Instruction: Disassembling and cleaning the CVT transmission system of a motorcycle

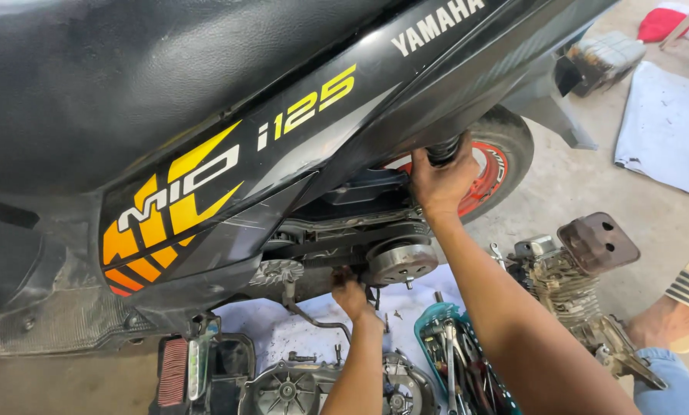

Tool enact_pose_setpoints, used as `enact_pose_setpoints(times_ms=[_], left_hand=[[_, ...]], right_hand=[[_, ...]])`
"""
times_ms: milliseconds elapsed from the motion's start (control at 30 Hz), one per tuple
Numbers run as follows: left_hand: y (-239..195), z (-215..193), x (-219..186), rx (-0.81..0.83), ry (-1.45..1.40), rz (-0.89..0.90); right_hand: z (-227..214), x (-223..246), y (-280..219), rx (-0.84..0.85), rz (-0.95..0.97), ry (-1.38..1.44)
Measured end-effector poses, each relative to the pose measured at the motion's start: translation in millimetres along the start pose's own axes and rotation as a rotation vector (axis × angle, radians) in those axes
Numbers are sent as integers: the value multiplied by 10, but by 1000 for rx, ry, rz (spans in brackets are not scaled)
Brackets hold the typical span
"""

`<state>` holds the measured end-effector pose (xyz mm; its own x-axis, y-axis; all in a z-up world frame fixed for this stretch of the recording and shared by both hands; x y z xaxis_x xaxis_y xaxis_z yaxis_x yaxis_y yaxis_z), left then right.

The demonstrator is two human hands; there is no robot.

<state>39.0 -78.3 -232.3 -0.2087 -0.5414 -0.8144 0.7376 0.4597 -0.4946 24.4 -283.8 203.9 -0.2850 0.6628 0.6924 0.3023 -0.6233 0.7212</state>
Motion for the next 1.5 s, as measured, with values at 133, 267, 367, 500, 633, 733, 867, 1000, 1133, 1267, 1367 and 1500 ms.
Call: enact_pose_setpoints(times_ms=[133,267,367,500,633,733,867,1000,1133,1267,1367,1500], left_hand=[[71,-17,-191,50,274,73],[157,-39,-270,-18,215,105],[207,-168,-272,-84,169,120],[278,-425,-325,-172,104,145],[344,-366,-444,-205,36,164],[386,-441,-423,-258,-21,173],[870,-622,81,-276,-194,31],[1160,-527,416,-213,-296,-209],[798,-547,181,-102,-378,-147],[1069,-556,326,-33,-511,-92],[1064,-567,292,-89,-573,-113],[989,-311,86,-70,-645,-173]], right_hand=[[6,-40,-4,5,-32,-18],[8,-112,8,11,-6,-6],[22,-147,6,7,0,-27],[-2,-165,-4,-21,-5,-31],[16,-181,28,-11,12,-31],[10,-208,-10,-5,23,-50],[15,-211,-4,-28,-7,-23],[-6,-126,-8,-22,-27,0],[-22,-131,-22,-12,-29,-32],[21,-37,-17,40,-97,40],[-15,-57,-31,-2,-12,-23],[11,-151,-7,-4,36,-29]])
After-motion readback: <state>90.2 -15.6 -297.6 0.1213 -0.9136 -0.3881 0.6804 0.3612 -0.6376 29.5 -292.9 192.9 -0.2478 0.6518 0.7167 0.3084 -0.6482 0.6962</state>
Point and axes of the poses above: each hand's wrist, its own y-axis towards the middle knuckle, its own z-axis out of the palm, x = y × z, the point moved 10 cm from there along y, towards the middle knuckle, and after that the axes turned 9 degrees about y, right-handed, at the moved point
